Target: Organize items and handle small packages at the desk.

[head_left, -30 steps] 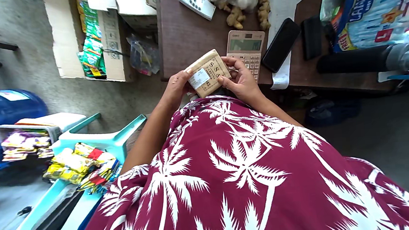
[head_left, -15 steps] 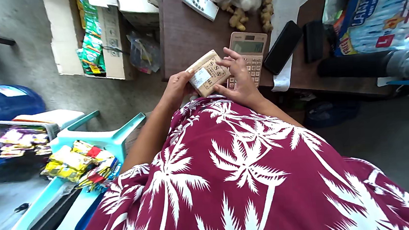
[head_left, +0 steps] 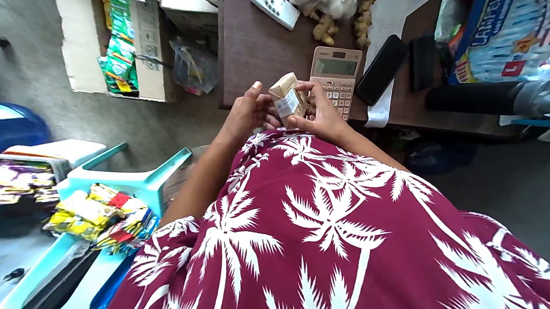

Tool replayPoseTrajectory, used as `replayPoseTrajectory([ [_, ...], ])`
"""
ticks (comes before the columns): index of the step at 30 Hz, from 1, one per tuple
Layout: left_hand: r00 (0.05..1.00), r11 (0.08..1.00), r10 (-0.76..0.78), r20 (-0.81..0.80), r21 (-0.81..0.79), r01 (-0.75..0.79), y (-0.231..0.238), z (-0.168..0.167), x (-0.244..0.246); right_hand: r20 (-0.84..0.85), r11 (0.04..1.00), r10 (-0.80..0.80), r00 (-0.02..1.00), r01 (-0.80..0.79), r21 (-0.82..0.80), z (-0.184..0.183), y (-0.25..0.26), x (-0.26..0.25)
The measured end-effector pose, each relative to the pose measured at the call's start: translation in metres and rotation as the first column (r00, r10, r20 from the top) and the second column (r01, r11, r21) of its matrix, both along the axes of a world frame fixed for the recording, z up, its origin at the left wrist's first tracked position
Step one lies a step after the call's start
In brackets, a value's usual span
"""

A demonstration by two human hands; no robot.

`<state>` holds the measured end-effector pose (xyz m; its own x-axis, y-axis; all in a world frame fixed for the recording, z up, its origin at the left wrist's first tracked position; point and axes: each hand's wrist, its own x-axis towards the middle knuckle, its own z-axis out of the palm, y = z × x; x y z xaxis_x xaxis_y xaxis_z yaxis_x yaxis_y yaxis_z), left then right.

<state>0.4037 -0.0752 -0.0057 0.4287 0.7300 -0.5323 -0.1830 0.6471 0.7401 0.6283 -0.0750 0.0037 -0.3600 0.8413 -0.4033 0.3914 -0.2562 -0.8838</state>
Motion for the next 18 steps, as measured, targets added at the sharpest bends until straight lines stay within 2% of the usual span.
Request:
replayPoseTrajectory([
  [2,1.0,1.0,0.003,-0.01,0.019,-0.002,0.0008,0.0023,-0.0008,-0.07,0.997,-0.032,0.997,0.026,-0.079,0.0037,0.0008,-0.0012],
  [5,1.0,0.999,0.015,-0.017,0.043,-0.014,0.0025,0.0027,-0.0019,-0.131,0.992,-0.065,0.989,0.05,-0.115,0.0033,0.0023,-0.0027],
  [18,0.999,0.999,0.001,-0.039,0.047,0.0,0.0087,0.001,-0.004,-0.112,0.989,-0.088,0.99,0.073,-0.13,0.0058,0.0071,-0.006],
])
